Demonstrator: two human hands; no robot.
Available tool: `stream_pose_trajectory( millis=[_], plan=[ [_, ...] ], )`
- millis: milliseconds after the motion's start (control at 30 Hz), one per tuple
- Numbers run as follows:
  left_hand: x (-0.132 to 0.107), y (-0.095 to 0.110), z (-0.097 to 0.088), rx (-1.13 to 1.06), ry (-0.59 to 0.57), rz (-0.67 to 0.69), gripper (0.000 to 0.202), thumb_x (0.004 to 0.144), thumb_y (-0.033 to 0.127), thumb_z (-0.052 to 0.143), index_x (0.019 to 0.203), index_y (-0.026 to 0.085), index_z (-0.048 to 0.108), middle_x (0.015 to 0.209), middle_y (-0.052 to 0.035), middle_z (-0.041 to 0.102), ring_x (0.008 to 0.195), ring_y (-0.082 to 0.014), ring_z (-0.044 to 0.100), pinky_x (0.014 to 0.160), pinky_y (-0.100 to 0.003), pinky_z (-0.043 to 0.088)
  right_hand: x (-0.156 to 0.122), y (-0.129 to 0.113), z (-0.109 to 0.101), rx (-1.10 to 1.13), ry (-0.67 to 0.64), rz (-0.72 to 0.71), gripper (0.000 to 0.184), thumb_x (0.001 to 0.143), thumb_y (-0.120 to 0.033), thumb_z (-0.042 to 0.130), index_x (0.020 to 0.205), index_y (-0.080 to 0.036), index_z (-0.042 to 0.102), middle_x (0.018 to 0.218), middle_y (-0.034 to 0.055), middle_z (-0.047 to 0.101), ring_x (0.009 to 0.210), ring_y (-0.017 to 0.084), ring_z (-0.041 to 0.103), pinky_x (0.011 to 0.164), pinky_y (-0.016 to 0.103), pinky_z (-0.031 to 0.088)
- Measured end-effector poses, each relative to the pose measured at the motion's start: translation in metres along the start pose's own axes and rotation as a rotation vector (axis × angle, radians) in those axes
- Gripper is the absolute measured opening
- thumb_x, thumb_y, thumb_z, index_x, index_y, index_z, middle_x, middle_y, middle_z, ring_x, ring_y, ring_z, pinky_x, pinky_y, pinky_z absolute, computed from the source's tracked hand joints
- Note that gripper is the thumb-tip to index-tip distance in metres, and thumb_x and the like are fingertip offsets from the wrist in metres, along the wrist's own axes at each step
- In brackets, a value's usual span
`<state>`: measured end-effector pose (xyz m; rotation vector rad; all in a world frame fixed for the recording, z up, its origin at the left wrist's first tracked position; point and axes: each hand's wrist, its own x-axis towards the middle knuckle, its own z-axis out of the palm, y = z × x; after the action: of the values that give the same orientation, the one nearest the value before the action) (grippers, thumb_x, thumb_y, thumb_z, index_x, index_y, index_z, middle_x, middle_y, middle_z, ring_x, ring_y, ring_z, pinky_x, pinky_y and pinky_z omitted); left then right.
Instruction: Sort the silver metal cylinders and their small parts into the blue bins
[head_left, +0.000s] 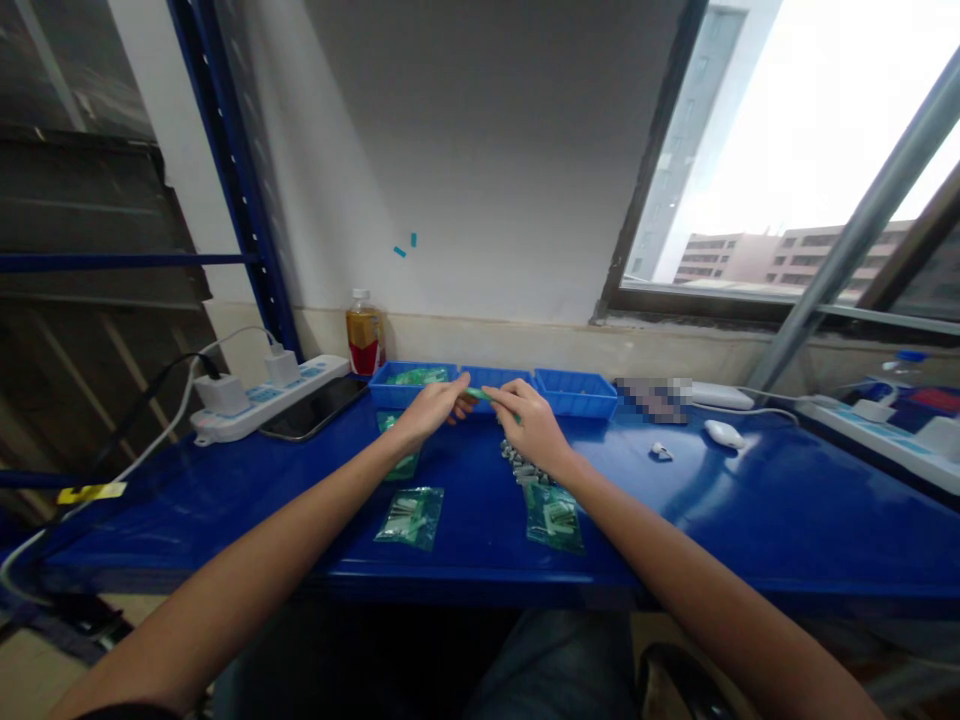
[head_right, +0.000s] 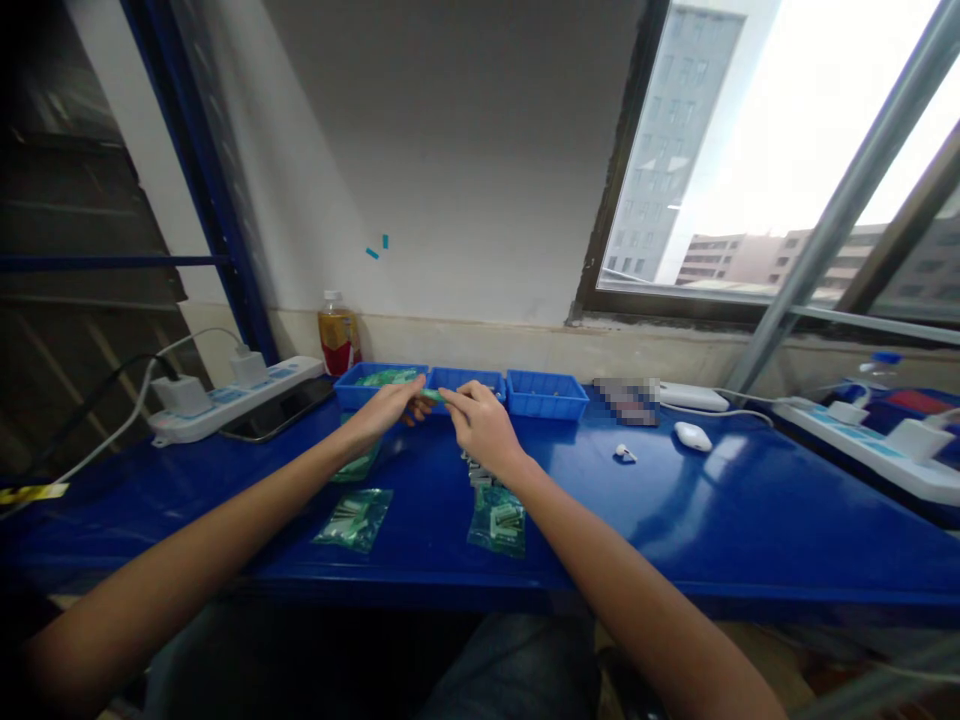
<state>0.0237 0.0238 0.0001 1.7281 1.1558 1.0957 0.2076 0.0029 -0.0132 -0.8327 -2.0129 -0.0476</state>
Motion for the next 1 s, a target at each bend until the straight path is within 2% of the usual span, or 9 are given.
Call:
stream_pose_trajectory(
  millis=[133,267,400,500,567,633,800,867,1000],
  plan=[
    [0.001,-0.002,-0.001,0.023,0.087,0.126,0.033,0.08,0.045,0.052,0.081,0.013,0.063,0.07,-0.0033,0.063,0.065,-0.0155,0.057,0.057,-0.024,0.044,0.0,-0.004,-0.001,0.036,0.002,0.019,0.028,0.084,-0.024,0.053,0.108,-0.018,0.066,0.093,0.0083,0.058,0.09,0.019,0.055,0.084,0.034,0.045],
    [-0.007,0.001,0.001,0.317,0.182,0.452,0.022,0.085,0.033,0.051,0.086,0.015,0.063,0.077,-0.0041,0.063,0.071,-0.0157,0.057,0.066,-0.027,0.046,0.005,-0.007,0.0,0.289,0.034,0.322,0.03,0.083,-0.04,0.054,0.094,-0.015,0.066,0.089,0.0082,0.063,0.082,0.018,0.059,0.074,0.03,0.049],
    [-0.015,0.004,0.004,0.597,0.099,0.728,0.016,0.089,0.025,0.049,0.093,0.018,0.062,0.088,-0.0057,0.064,0.082,-0.017,0.057,0.076,-0.03,0.045,0.009,-0.002,0.001,0.618,-0.019,0.667,0.048,0.081,-0.058,0.048,0.075,-0.013,0.063,0.07,0.0067,0.063,0.067,0.017,0.06,0.064,0.029,0.05],
    [-0.019,0.005,0.008,0.714,0.049,0.788,0.017,0.091,0.025,0.048,0.097,0.019,0.063,0.096,-0.0071,0.064,0.091,-0.0192,0.056,0.083,-0.032,0.044,0.009,0.002,0.003,0.704,0.002,0.725,0.039,0.077,-0.052,0.055,0.069,-0.014,0.059,0.065,0.0043,0.061,0.062,0.016,0.059,0.06,0.028,0.049],
    [-0.019,0.006,0.01,0.706,0.058,0.745,0.019,0.091,0.028,0.048,0.096,0.019,0.063,0.095,-0.0071,0.065,0.09,-0.0198,0.056,0.084,-0.033,0.043,0.007,0.003,0.004,0.664,0.02,0.665,0.031,0.078,-0.045,0.055,0.072,-0.015,0.06,0.067,0.0029,0.062,0.063,0.016,0.059,0.06,0.027,0.049],
    [-0.018,0.007,0.011,0.597,0.083,0.62,0.026,0.091,0.036,0.046,0.09,0.017,0.064,0.09,-0.0066,0.066,0.085,-0.0196,0.057,0.081,-0.032,0.043,0.005,0.003,0.004,0.533,0.041,0.534,0.026,0.082,-0.039,0.052,0.079,-0.015,0.063,0.072,0.0027,0.063,0.065,0.015,0.058,0.062,0.027,0.049],
    [-0.007,0.004,0.005,0.133,0.035,0.103,0.059,0.089,0.056,0.03,0.075,0.011,0.066,0.069,-0.0073,0.065,0.062,-0.0161,0.057,0.06,-0.028,0.043,0.0,0.002,0.003,0.1,0.039,0.086,0.023,0.087,-0.02,0.049,0.097,-0.018,0.069,0.082,0.0057,0.061,0.077,0.016,0.056,0.076,0.03,0.047],
    [-0.003,0.001,0.002,0.032,0.019,-0.018,0.052,0.083,0.056,0.041,0.073,0.011,0.066,0.066,-0.0059,0.064,0.054,-0.0134,0.054,0.052,-0.024,0.038,-0.001,0.002,0.003,0.048,0.015,-0.004,0.029,0.085,-0.013,0.047,0.103,-0.02,0.069,0.087,0.0061,0.059,0.082,0.016,0.056,0.078,0.029,0.047],
    [0.004,-0.001,-0.006,-0.065,0.112,-0.067,0.032,0.072,0.045,0.058,0.066,0.014,0.061,0.06,-0.0018,0.06,0.049,-0.0099,0.048,0.047,-0.021,0.032,-0.001,0.004,0.002,0.002,0.019,-0.047,0.045,0.078,-0.002,0.042,0.112,-0.021,0.065,0.1,0.0079,0.056,0.093,0.017,0.055,0.085,0.03,0.046]
  ],
)
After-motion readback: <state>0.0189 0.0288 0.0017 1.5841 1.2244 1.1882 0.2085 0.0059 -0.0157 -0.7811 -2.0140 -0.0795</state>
